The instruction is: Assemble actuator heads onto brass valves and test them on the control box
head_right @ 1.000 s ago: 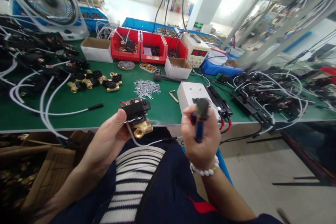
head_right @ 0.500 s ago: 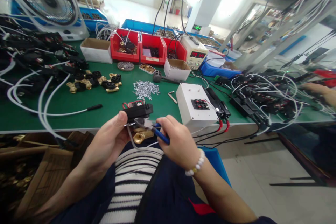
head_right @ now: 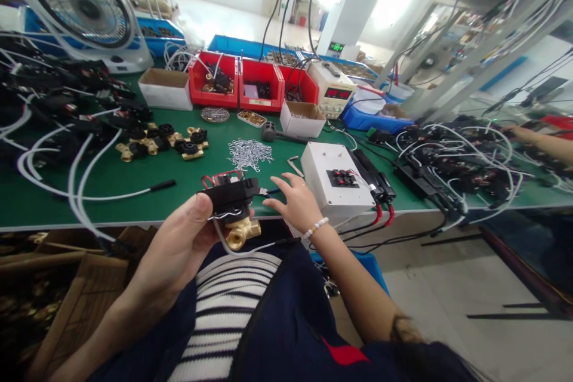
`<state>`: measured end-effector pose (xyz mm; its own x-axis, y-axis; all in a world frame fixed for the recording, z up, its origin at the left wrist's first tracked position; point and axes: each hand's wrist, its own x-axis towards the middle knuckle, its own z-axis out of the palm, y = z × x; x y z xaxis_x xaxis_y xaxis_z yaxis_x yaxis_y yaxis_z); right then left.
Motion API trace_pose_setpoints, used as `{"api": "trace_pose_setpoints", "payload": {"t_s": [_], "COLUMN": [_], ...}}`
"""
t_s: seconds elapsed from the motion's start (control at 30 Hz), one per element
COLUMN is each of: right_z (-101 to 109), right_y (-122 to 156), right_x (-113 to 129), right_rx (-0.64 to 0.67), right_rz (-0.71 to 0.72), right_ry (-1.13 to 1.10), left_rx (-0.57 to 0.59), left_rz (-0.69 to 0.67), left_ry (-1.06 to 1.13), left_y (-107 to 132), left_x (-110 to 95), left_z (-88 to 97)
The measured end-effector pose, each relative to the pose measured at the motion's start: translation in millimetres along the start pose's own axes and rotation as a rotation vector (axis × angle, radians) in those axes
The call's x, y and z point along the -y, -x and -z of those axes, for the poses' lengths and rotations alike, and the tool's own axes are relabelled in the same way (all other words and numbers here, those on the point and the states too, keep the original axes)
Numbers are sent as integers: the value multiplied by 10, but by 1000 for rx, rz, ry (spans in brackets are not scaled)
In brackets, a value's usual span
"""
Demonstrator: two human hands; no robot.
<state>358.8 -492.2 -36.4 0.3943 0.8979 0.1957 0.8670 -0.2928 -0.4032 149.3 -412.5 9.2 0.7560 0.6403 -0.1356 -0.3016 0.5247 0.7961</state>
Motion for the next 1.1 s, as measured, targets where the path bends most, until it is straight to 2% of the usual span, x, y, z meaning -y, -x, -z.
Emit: {"api": "trace_pose_setpoints", "payload": {"t_s": [0.07, 0.13, 0.23, 0.37, 0.6, 0.8, 1.0, 1.1], "right_z": [137, 284, 415, 408, 275, 184, 128, 180], "right_y": [72, 167, 281, 310, 308, 278, 292, 291], "right_x": [162, 382, 676, 834, 814, 779, 852, 883], "right_rx": [-32, 27, 129, 101, 41, 14, -20, 3], "right_rz": [36, 62, 49, 7, -38, -21, -50, -40], "right_ry": [-388, -762, -1036, -1140, -1229, -1351, -1370, -1306], "left_rx": [4, 17, 65, 84, 10, 21, 19, 28], "left_rz": [-11, -15, -23, -69, -153, -136, -192, -180], "left_ry": [-10, -22, -54, -124, -217, -244, -273, -243], "left_y": [9, 14, 12, 26, 59, -9, -26, -30], "left_x": [-2, 2, 17, 25, 45, 92, 92, 91], "left_z": [-8, -9, 6, 31, 22, 56, 96, 93]}}
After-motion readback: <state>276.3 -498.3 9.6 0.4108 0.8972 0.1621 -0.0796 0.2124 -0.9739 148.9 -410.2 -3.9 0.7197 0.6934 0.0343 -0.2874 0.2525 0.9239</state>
